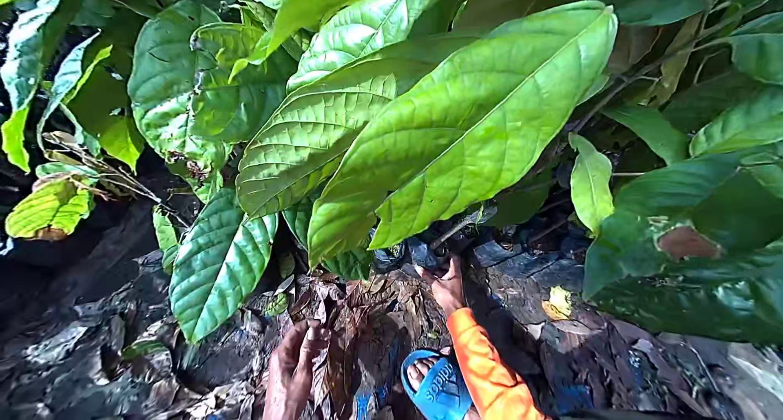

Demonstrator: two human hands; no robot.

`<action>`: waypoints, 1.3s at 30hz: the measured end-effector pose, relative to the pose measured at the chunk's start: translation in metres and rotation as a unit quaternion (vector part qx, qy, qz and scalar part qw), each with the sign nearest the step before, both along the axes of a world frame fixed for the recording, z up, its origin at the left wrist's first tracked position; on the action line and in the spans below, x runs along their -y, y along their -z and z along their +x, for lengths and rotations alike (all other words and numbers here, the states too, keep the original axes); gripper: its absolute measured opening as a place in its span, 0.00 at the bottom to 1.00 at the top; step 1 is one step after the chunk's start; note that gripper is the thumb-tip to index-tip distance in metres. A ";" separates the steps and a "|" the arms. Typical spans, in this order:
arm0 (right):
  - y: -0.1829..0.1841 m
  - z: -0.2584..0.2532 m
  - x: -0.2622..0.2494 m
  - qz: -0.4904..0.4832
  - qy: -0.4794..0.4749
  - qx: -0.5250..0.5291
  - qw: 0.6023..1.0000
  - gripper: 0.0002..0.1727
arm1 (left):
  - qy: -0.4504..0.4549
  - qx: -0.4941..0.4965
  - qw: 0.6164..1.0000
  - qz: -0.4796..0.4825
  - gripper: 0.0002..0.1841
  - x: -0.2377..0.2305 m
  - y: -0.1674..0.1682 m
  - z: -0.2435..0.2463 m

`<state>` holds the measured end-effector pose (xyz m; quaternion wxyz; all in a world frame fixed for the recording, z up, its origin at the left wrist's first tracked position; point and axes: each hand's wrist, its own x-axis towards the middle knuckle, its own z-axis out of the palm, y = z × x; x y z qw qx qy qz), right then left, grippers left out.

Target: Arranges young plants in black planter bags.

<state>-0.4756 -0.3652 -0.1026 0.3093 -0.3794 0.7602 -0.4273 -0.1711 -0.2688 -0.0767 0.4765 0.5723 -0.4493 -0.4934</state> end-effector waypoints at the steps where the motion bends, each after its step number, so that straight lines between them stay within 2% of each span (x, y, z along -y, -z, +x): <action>1: -0.001 -0.002 0.001 0.015 -0.016 -0.023 1.000 0.59 | -0.006 -0.005 1.000 0.007 0.13 -0.003 0.002 -0.002; 5: -0.007 -0.006 0.004 0.061 -0.060 -0.103 0.991 0.65 | 0.004 -0.025 0.999 0.019 0.13 -0.001 0.008 -0.016; 10: -0.006 0.000 0.009 0.051 -0.036 -0.112 0.992 0.71 | 0.027 -0.038 0.998 0.031 0.14 0.009 0.012 -0.027; 14: 0.001 0.027 0.012 0.075 0.083 -0.150 0.982 0.72 | 0.031 -0.033 0.998 0.031 0.13 0.007 0.012 -0.028; 18: -0.004 0.069 0.016 0.104 0.191 -0.116 0.969 0.72 | 0.027 -0.041 0.998 0.030 0.13 -0.003 0.018 -0.025; 20: -0.008 0.069 0.011 0.111 0.157 -0.126 0.973 0.72 | 0.025 -0.040 0.998 0.034 0.14 -0.006 0.020 -0.024; 25: -0.012 0.007 0.011 0.109 -0.056 -0.124 0.985 0.81 | 0.033 -0.032 0.998 0.042 0.13 0.002 0.024 -0.030; 28: -0.015 0.013 0.009 0.110 -0.045 -0.139 0.983 0.76 | 0.040 -0.034 0.997 0.052 0.13 0.003 0.018 -0.035; 33: -0.002 0.043 0.017 0.071 0.052 -0.172 0.981 0.71 | 0.032 -0.047 0.997 0.042 0.13 -0.001 0.016 -0.033; 39: -0.014 0.023 0.014 0.101 -0.015 -0.186 0.977 0.77 | 0.051 -0.043 0.998 0.021 0.13 -0.012 0.017 -0.028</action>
